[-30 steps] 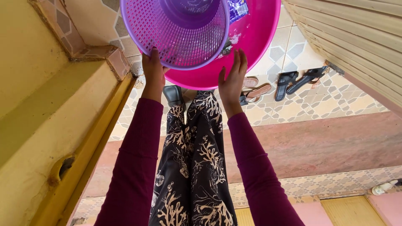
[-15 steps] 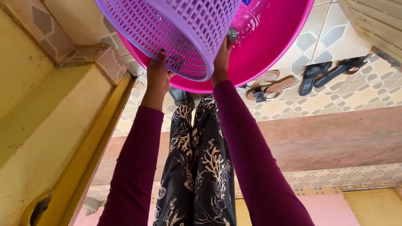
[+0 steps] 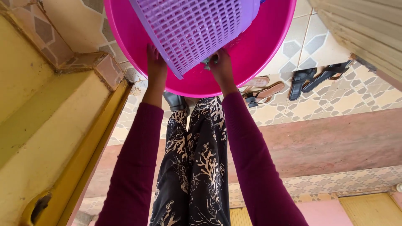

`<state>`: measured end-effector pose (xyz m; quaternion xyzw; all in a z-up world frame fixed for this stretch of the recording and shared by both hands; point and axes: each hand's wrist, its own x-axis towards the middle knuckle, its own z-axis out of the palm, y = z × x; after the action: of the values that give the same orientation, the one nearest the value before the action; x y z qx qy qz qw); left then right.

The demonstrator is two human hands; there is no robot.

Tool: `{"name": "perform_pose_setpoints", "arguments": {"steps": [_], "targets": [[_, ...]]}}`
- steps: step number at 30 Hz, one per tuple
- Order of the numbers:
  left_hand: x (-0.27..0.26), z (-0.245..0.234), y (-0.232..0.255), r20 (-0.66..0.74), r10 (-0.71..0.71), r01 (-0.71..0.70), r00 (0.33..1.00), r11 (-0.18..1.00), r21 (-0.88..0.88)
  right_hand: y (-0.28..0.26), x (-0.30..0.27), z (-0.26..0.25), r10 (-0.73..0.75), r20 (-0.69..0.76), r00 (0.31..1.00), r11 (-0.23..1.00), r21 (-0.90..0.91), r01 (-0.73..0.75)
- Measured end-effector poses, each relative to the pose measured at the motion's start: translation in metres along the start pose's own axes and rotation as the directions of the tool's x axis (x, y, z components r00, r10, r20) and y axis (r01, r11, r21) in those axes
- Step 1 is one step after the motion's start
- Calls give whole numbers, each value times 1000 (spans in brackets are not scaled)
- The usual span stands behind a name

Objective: Washing a purple plastic basket in a pink basin using detergent and a sponge.

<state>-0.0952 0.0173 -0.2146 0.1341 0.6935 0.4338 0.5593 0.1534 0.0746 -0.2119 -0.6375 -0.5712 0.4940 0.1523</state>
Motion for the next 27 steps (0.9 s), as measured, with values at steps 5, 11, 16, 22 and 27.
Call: {"name": "perform_pose_setpoints", "arguments": {"steps": [5, 11, 16, 22, 27], "targets": [[-73, 49, 127, -50, -41, 40, 998, 999, -22, -103, -54, -78, -8, -22, 1000, 980, 201, 12], [-79, 66, 130, 59, 136, -143, 989, 982, 127, -211, -96, -137, -4, 116, 993, 742, 666, -75], [-98, 74, 97, 78, 12, -34, 997, 957, 288, -268, -92, -140, -23, 101, 995, 614, 786, -65], [-145, 76, 110, -3, 201, -200, 980, 975, 96, -268, -92, -130, -2, 48, 999, 717, 696, -32], [-170, 67, 102, 79, 114, -115, 990, 993, 5, -240, -92, -126, 70, 59, 996, 660, 746, -91]]}}
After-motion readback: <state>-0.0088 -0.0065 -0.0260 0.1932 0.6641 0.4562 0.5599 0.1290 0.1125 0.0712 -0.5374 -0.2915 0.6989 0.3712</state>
